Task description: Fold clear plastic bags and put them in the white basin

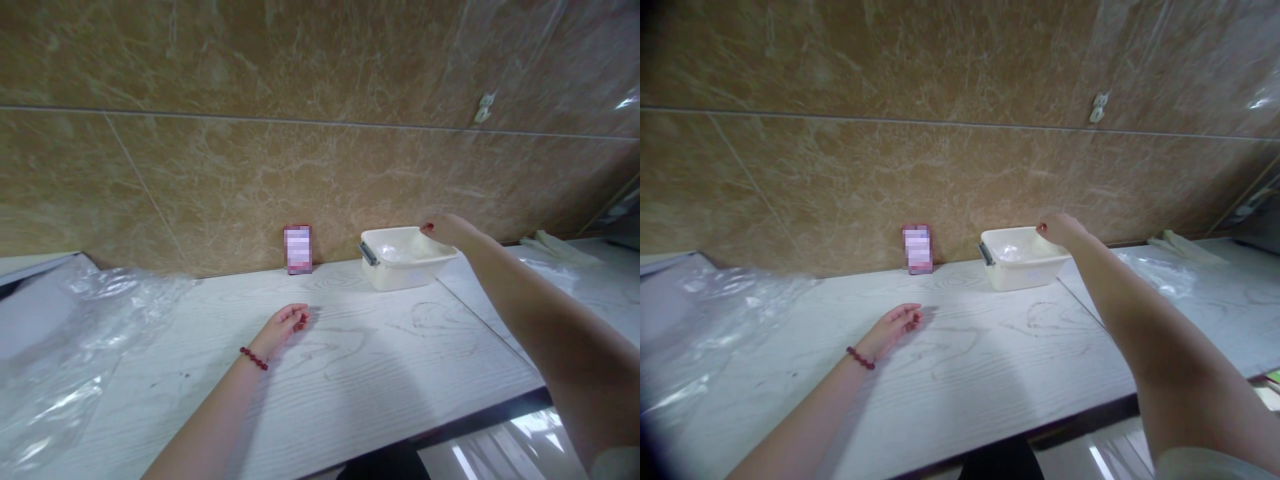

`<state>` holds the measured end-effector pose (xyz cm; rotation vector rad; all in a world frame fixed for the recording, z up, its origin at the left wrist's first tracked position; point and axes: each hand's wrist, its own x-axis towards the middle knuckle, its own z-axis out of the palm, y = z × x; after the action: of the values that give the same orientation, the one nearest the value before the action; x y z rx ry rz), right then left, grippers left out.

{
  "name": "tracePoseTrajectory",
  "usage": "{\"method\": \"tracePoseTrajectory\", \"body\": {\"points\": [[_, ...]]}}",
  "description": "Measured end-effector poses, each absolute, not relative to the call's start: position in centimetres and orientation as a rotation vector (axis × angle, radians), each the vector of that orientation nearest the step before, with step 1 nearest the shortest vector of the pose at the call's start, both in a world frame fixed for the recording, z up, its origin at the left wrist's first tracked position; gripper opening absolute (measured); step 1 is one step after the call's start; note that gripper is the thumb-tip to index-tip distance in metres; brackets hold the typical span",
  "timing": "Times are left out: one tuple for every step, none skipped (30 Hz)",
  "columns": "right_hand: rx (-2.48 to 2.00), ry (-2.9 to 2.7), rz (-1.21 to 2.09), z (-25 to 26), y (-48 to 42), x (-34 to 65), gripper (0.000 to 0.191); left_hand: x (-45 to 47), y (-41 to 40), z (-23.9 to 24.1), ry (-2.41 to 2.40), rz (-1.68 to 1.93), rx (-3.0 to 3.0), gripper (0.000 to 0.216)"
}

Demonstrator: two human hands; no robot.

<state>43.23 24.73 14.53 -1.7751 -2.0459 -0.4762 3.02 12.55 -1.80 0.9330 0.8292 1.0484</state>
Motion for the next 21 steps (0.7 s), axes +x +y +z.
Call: {"method": "tracePoseTrajectory", "body": {"points": [[-1.732, -2.117, -0.492, 15.0, 23.9, 42.0, 0.015, 3.0, 12.6, -1.8, 0.825, 1.05, 0.932, 0.027], [-1.649, -2.13, -0.506, 15.3, 23.0, 40.5, 0.015, 3.0, 12.6, -1.9, 0.823, 1.052, 0.931, 0.027], [-1.556, -2.103, -0.488, 15.5, 22.0, 38.9, 0.015, 3.0, 12.6, -1.9, 0.824, 1.055, 0.93, 0.026], [-1.475, -2.062, -0.443, 15.5, 20.9, 37.2, 0.016, 3.1, 12.6, -2.0, 0.828, 1.057, 0.928, 0.025], [-1.411, -2.009, -0.387, 15.3, 19.8, 35.4, 0.016, 3.1, 12.7, -2.1, 0.835, 1.06, 0.928, 0.024], [-1.355, -1.968, -0.315, 14.9, 18.8, 33.7, 0.016, 3.1, 12.7, -2.3, 0.842, 1.062, 0.931, 0.023], [-1.321, -1.919, -0.235, 14.3, 18.0, 32.1, 0.017, 3.1, 12.8, -2.4, 0.846, 1.063, 0.936, 0.022], [-1.291, -1.889, -0.146, 13.5, 17.3, 30.6, 0.017, 3.1, 12.8, -2.4, 0.847, 1.064, 0.944, 0.021], [-1.265, -1.857, -0.055, 12.6, 16.8, 29.2, 0.017, 3.0, 12.8, -2.5, 0.845, 1.066, 0.95, 0.021], [-1.241, -1.827, 0.037, 11.6, 16.5, 27.9, 0.016, 3.0, 12.8, -2.5, 0.841, 1.069, 0.957, 0.021], [-1.222, -1.794, 0.126, 10.5, 16.4, 26.6, 0.016, 3.0, 12.9, -2.5, 0.838, 1.072, 0.961, 0.021], [-1.209, -1.764, 0.214, 9.4, 16.4, 25.5, 0.017, 3.0, 12.9, -2.5, 0.836, 1.074, 0.964, 0.021], [-1.2, -1.732, 0.302, 8.1, 16.4, 24.3, 0.018, 3.0, 12.8, -2.4, 0.838, 1.077, 0.964, 0.022], [-1.193, -1.715, 0.381, 6.9, 16.4, 23.2, 0.018, 3.1, 12.8, -2.4, 0.842, 1.078, 0.963, 0.022], [-1.194, -1.695, 0.443, 5.6, 16.5, 22.2, 0.018, 3.1, 12.8, -2.4, 0.845, 1.082, 0.961, 0.022], [-1.204, -1.671, 0.495, 4.4, 16.4, 21.1, 0.018, 3.1, 12.8, -2.4, 0.844, 1.086, 0.959, 0.023], [-1.223, -1.653, 0.536, 3.1, 16.4, 20.2, 0.018, 3.2, 12.8, -2.5, 0.84, 1.091, 0.959, 0.023], [-1.243, -1.653, 0.566, 2.0, 16.2, 19.4, 0.017, 3.2, 12.8, -2.5, 0.834, 1.093, 0.96, 0.023], [-1.253, -1.671, 0.59, 1.0, 16.0, 18.6, 0.017, 3.3, 12.9, -2.6, 0.826, 1.095, 0.963, 0.024], [-1.251, -1.705, 0.616, 0.1, 15.7, 18.0, 0.015, 3.3, 12.9, -2.6, 0.816, 1.091, 0.969, 0.024], [-1.237, -1.748, 0.644, -0.6, 15.5, 17.5, 0.014, 3.3, 12.9, -2.7, 0.805, 1.086, 0.977, 0.024]]}}
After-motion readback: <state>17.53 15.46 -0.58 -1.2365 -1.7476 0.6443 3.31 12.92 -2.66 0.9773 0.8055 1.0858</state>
